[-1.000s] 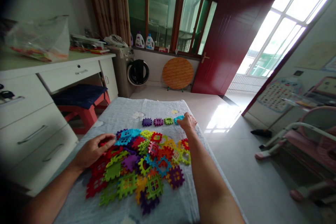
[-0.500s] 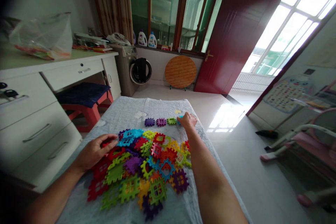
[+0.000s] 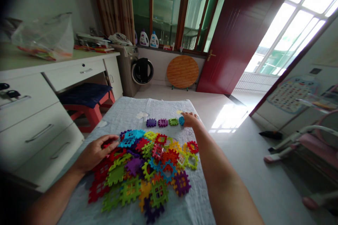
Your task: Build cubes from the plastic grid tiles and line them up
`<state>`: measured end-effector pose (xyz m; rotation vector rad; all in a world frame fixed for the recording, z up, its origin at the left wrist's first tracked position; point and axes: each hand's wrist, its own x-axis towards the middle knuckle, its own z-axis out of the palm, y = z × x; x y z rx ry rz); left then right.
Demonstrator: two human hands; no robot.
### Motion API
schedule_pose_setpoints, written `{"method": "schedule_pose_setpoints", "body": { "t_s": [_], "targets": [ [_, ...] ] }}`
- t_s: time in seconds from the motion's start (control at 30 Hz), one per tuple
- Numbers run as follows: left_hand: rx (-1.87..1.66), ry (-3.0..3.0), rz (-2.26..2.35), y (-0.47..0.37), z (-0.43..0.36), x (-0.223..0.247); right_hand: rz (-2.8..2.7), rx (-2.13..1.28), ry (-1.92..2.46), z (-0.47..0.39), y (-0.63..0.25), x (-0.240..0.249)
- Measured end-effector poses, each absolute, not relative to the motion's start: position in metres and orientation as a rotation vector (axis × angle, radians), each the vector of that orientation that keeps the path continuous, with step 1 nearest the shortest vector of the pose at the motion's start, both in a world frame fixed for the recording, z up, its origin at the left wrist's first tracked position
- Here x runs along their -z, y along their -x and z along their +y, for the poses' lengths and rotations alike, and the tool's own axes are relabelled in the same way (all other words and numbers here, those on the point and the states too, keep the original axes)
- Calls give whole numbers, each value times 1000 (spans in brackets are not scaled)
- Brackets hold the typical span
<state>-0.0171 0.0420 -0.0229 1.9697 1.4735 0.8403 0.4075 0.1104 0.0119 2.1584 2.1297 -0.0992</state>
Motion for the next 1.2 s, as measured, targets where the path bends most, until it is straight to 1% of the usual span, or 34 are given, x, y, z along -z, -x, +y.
{"method": "schedule_pose_setpoints", "body": {
  "t_s": [0.53,0.83,1.03,1.13,1.2],
  "targets": [
    [-832,-1912,1448,17,42,25,2094,40,-2128,118,-409,-16],
    [-838,-1962,1487,17,42,23,2076,80,-2108,118,-409,-14],
    [-822,-1980,1488,17,42,23,2175,41,-2211,100,-406,-30],
    [-818,-2003,1477,17,42,23,2372,175,-2171,72,-396,-40],
    [-825,-2011,1475,17,42,23,2565,358,-1988,48,-383,-42]
  ]
}}
